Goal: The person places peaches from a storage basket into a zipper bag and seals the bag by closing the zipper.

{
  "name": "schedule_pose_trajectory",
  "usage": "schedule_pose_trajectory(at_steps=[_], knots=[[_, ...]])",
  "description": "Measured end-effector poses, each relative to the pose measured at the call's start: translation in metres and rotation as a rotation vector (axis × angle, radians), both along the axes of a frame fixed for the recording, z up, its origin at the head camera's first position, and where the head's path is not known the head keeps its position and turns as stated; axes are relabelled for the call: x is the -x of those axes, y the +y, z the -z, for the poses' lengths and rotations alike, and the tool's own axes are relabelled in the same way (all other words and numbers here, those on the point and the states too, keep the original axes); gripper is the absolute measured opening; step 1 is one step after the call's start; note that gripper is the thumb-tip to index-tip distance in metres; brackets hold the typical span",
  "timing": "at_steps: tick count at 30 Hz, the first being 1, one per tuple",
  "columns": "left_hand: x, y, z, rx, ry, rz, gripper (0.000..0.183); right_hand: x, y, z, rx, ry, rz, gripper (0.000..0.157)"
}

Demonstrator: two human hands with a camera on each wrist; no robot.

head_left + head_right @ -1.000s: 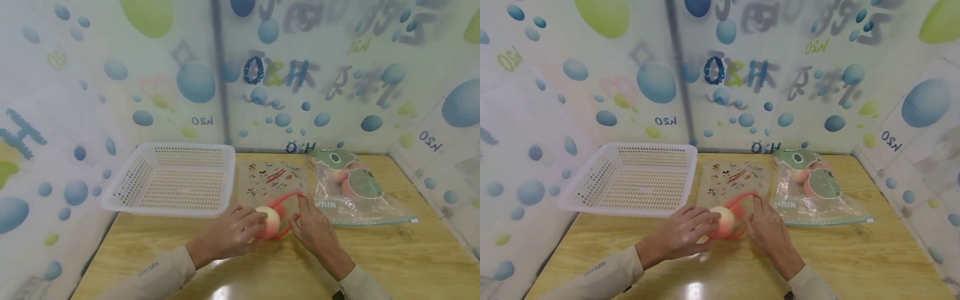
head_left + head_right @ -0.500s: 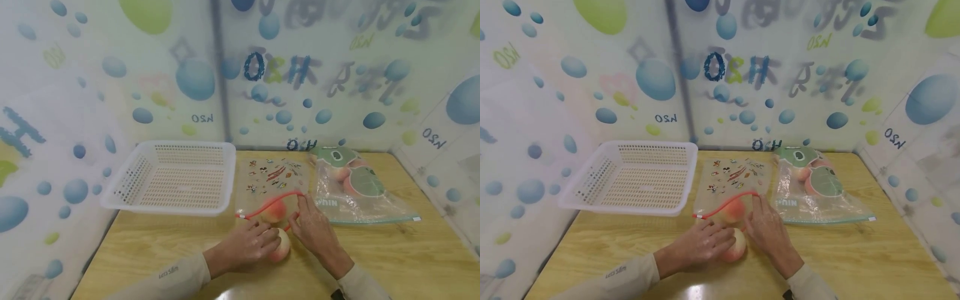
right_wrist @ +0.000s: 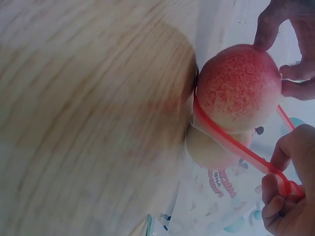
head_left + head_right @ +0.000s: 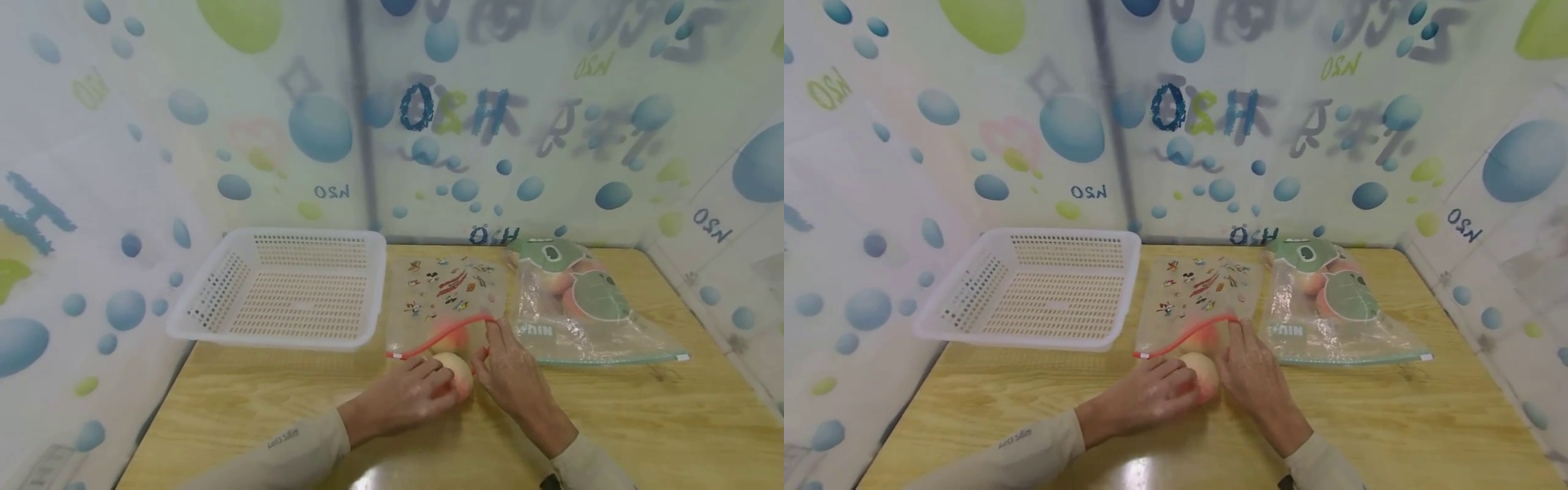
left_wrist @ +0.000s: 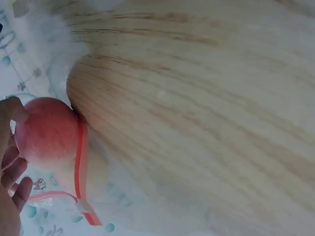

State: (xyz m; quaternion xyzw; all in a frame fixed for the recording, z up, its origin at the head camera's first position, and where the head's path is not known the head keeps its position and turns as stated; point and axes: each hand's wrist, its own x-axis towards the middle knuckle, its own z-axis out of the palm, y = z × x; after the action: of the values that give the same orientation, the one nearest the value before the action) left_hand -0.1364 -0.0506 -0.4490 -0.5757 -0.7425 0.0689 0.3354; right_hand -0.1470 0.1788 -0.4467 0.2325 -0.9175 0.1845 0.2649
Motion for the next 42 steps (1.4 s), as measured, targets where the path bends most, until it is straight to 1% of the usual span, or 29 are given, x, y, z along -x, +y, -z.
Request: schedule_pose_trajectory(at_steps=[4,6,11,13,15,18,19,20,21,22,24,26,27,28,30,33,34,35,37,39,40,41,42], knots=[[0.003,0.001,0.004,0.047,0.05,-0.023,0.044,0.0,0.001,0.001,-0.004,0.012,-0.008,0.034],[0.004,0.002,0.006,0.061,0.072,-0.041,0.048,0.0,0.001,0.001,-0.006,0.018,-0.012,0.035],[0.002,0.006,0.009,0.113,0.1,-0.066,0.043,0.0,0.0,0.001,-0.021,0.016,-0.014,0.039],[0.0,0.009,0.009,0.147,0.105,-0.097,0.041,0.0,-0.001,0.001,-0.028,0.014,-0.013,0.04],[-0.001,0.014,0.006,0.188,0.102,-0.174,0.037,0.0,-0.001,0.0,-0.035,0.014,-0.011,0.039],[-0.001,0.023,-0.001,0.259,0.089,-0.364,0.035,0.0,-0.002,-0.002,-0.029,0.019,-0.02,0.039],[0.0,0.027,-0.003,0.274,0.09,-0.415,0.034,0.0,-0.003,-0.002,-0.028,0.019,-0.023,0.039],[0.001,0.03,-0.005,0.284,0.094,-0.451,0.033,-0.001,-0.003,-0.003,-0.027,0.018,-0.025,0.039],[0.001,0.032,-0.007,0.282,0.093,-0.462,0.035,-0.001,-0.004,-0.003,-0.028,0.016,-0.027,0.04],[0.001,0.033,-0.009,0.275,0.091,-0.453,0.037,-0.002,-0.004,-0.004,-0.027,0.013,-0.026,0.041],[0.001,0.033,-0.009,0.234,0.08,-0.385,0.031,-0.002,-0.005,-0.004,-0.032,0.004,-0.022,0.042],[0.001,0.031,-0.006,0.205,0.067,-0.33,0.026,-0.003,-0.004,-0.003,-0.039,-0.004,-0.019,0.041],[0.001,0.029,-0.004,0.192,0.052,-0.314,0.024,-0.003,-0.003,-0.003,-0.038,0.0,-0.023,0.041],[0.001,0.027,-0.001,0.193,0.045,-0.315,0.023,-0.002,-0.003,-0.002,-0.036,0.008,-0.027,0.04],[0.0,0.024,0.003,0.212,0.043,-0.35,0.025,-0.001,-0.001,0.0,-0.023,0.036,-0.046,0.037],[-0.004,0.02,0.005,0.291,0.057,-0.414,0.031,0.001,0.002,0.001,-0.004,0.084,-0.065,0.041],[-0.005,0.019,0.005,0.308,0.065,-0.421,0.032,0.001,0.002,0.001,-0.001,0.09,-0.065,0.042],[-0.006,0.018,0.005,0.31,0.063,-0.408,0.032,0.001,0.002,0.001,0.003,0.091,-0.065,0.043],[-0.006,0.015,0.003,0.276,0.032,-0.328,0.028,0.0,0.002,0.0,0.007,0.085,-0.06,0.043],[-0.005,0.01,-0.002,0.219,0.002,-0.212,0.019,0.0,0.002,-0.001,0.015,0.078,-0.057,0.042],[-0.003,0.007,-0.005,0.176,-0.015,-0.153,0.015,0.0,0.002,-0.001,0.021,0.078,-0.056,0.04],[-0.001,0.004,-0.008,0.14,-0.042,-0.114,0.013,0.0,0.003,-0.001,0.028,0.082,-0.058,0.039],[0.001,-0.001,-0.011,0.106,-0.063,-0.095,0.013,0.001,0.004,-0.001,0.036,0.087,-0.061,0.037]])
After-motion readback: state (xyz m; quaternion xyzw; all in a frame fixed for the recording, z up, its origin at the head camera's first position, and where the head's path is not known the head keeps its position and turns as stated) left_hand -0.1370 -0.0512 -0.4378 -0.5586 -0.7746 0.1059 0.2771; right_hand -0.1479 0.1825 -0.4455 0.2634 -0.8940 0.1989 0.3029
